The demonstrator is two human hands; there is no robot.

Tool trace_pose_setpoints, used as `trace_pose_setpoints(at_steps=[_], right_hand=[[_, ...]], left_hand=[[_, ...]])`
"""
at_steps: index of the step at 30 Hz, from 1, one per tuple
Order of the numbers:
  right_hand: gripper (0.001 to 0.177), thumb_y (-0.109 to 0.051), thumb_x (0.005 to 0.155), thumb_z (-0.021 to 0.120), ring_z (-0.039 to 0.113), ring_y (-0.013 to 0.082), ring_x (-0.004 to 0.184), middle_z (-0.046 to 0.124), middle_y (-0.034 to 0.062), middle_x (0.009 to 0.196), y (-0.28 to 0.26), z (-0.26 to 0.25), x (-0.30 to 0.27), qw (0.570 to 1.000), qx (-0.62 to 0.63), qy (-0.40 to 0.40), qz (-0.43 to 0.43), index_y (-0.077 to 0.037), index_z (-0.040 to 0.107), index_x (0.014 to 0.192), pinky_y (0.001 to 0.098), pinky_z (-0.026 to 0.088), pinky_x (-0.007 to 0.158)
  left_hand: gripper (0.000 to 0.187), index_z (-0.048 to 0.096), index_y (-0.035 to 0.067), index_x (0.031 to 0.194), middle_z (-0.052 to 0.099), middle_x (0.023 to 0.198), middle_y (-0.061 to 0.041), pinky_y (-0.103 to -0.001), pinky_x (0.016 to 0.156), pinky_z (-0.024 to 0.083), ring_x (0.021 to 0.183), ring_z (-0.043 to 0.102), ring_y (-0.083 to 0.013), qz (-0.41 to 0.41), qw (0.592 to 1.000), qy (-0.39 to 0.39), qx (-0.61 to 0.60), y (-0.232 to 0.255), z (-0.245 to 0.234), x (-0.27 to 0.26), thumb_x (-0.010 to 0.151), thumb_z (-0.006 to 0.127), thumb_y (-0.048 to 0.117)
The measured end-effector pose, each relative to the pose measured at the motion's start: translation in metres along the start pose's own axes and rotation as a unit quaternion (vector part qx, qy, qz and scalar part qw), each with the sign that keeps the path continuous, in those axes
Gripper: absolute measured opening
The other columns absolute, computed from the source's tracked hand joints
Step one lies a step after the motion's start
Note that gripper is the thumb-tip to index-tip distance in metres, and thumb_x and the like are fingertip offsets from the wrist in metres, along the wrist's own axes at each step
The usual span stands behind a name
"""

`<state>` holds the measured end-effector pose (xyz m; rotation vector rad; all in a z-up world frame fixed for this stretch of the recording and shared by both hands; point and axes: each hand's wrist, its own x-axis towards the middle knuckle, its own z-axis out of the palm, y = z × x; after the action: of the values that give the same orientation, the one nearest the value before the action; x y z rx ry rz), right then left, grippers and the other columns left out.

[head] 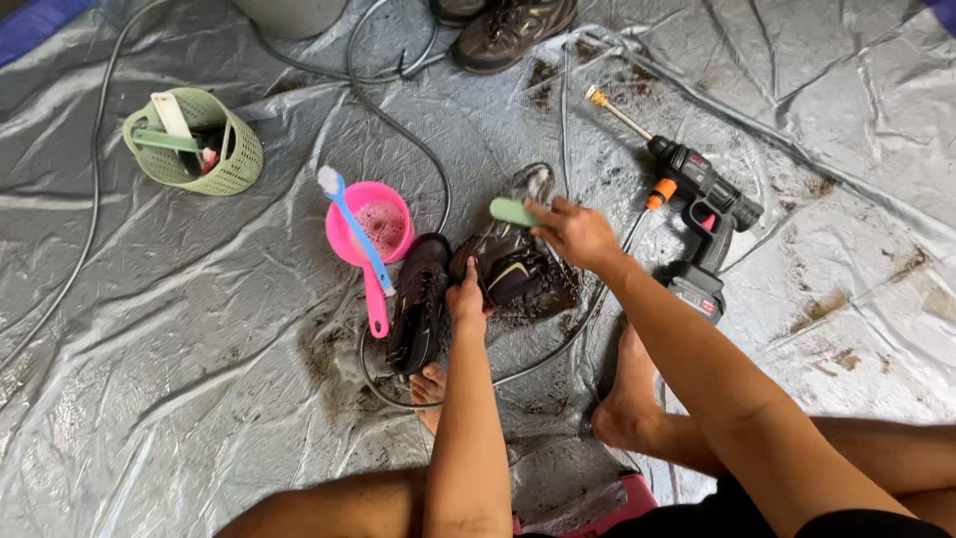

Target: The person scrubs a dark shoe with a green brush and a blue toothbrush, dipping them into a pink bowl of soapy water. The person then uses a handheld power washer to rinse the shoe and continues scrubbing with the brushes.

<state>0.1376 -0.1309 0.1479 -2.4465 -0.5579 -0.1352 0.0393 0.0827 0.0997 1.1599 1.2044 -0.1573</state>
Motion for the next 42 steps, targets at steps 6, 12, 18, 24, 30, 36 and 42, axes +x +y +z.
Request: trace_pose_setpoints(at_steps=[6, 12, 18, 24, 30, 36, 42], right_hand=[[0.044, -0.047, 0.111, 0.072, 0.079, 0.041, 0.086, 0.074, 0.0166, 0.097, -0.012, 0.008, 0.017, 0.987, -0.005, 0.093, 0.134, -0.024, 0.075, 0.148, 0.0512, 0.062, 0.075], [0.037, -0.053, 0.108, 0.073, 0.079, 0.038, 0.084, 0.077, 0.0126, 0.105, -0.02, -0.01, 0.001, 0.998, -0.051, -0.042, -0.022, -0.026, 0.083, 0.13, 0.0515, 0.065, 0.074], [0.03, -0.04, 0.105, 0.073, 0.081, 0.0309, 0.081, 0.081, 0.0154, 0.091, -0.034, -0.018, -0.031, 0.978, 0.009, -0.159, -0.131, -0.017, 0.085, 0.12, 0.0415, 0.068, 0.075], [0.038, -0.045, 0.103, 0.074, 0.076, 0.0332, 0.072, 0.076, 0.0119, 0.087, -0.028, -0.023, -0.046, 0.98, 0.031, -0.111, -0.162, -0.025, 0.081, 0.134, 0.049, 0.062, 0.065], [0.04, -0.047, 0.102, 0.074, 0.074, 0.0298, 0.067, 0.075, 0.0123, 0.08, -0.038, -0.022, -0.066, 0.983, 0.072, -0.124, -0.117, -0.021, 0.083, 0.131, 0.0428, 0.062, 0.063], [0.043, -0.048, 0.11, 0.069, 0.072, 0.0236, 0.066, 0.075, 0.0099, 0.084, -0.057, -0.033, -0.086, 0.996, 0.038, -0.078, 0.026, -0.02, 0.079, 0.142, 0.0351, 0.062, 0.069], [0.042, -0.052, 0.104, 0.074, 0.075, 0.039, 0.081, 0.07, 0.0103, 0.092, -0.021, 0.015, -0.109, 0.999, -0.002, -0.012, 0.044, -0.029, 0.079, 0.138, 0.0531, 0.06, 0.07]], left_hand=[[0.094, 0.053, -0.014, 0.149, 0.06, 0.14, -0.041, -0.071, 0.08, 0.064, 0.123, 0.066, -0.0595, -0.023, 1.0, -0.018, -0.006, 0.003, -0.006, 0.01, 0.098, 0.08, 0.06], [0.091, 0.057, -0.013, 0.146, 0.063, 0.134, -0.04, -0.07, 0.074, 0.066, 0.116, 0.069, -0.0593, -0.017, 1.0, -0.011, -0.013, -0.015, -0.012, 0.02, 0.096, 0.082, 0.059], [0.091, 0.057, -0.013, 0.145, 0.064, 0.13, -0.04, -0.07, 0.07, 0.065, 0.112, 0.069, -0.0607, 0.012, 1.0, -0.01, -0.009, -0.029, -0.016, 0.031, 0.098, 0.08, 0.061], [0.09, 0.06, -0.009, 0.147, 0.067, 0.132, -0.037, -0.064, 0.07, 0.068, 0.11, 0.072, -0.0549, 0.013, 1.0, 0.001, 0.001, -0.029, -0.006, 0.04, 0.096, 0.079, 0.063], [0.093, 0.056, -0.01, 0.15, 0.063, 0.14, -0.039, -0.065, 0.074, 0.067, 0.12, 0.068, -0.0576, 0.009, 1.0, -0.011, 0.012, -0.03, -0.005, 0.043, 0.098, 0.077, 0.065], [0.097, 0.056, -0.009, 0.149, 0.063, 0.135, -0.04, -0.069, 0.075, 0.066, 0.114, 0.07, -0.0569, 0.002, 0.999, -0.006, -0.035, -0.028, -0.012, 0.027, 0.093, 0.084, 0.064], [0.09, 0.057, -0.003, 0.15, 0.063, 0.136, -0.035, -0.07, 0.077, 0.066, 0.116, 0.069, -0.0556, -0.014, 0.998, -0.022, -0.063, -0.027, -0.01, 0.028, 0.093, 0.085, 0.062]])
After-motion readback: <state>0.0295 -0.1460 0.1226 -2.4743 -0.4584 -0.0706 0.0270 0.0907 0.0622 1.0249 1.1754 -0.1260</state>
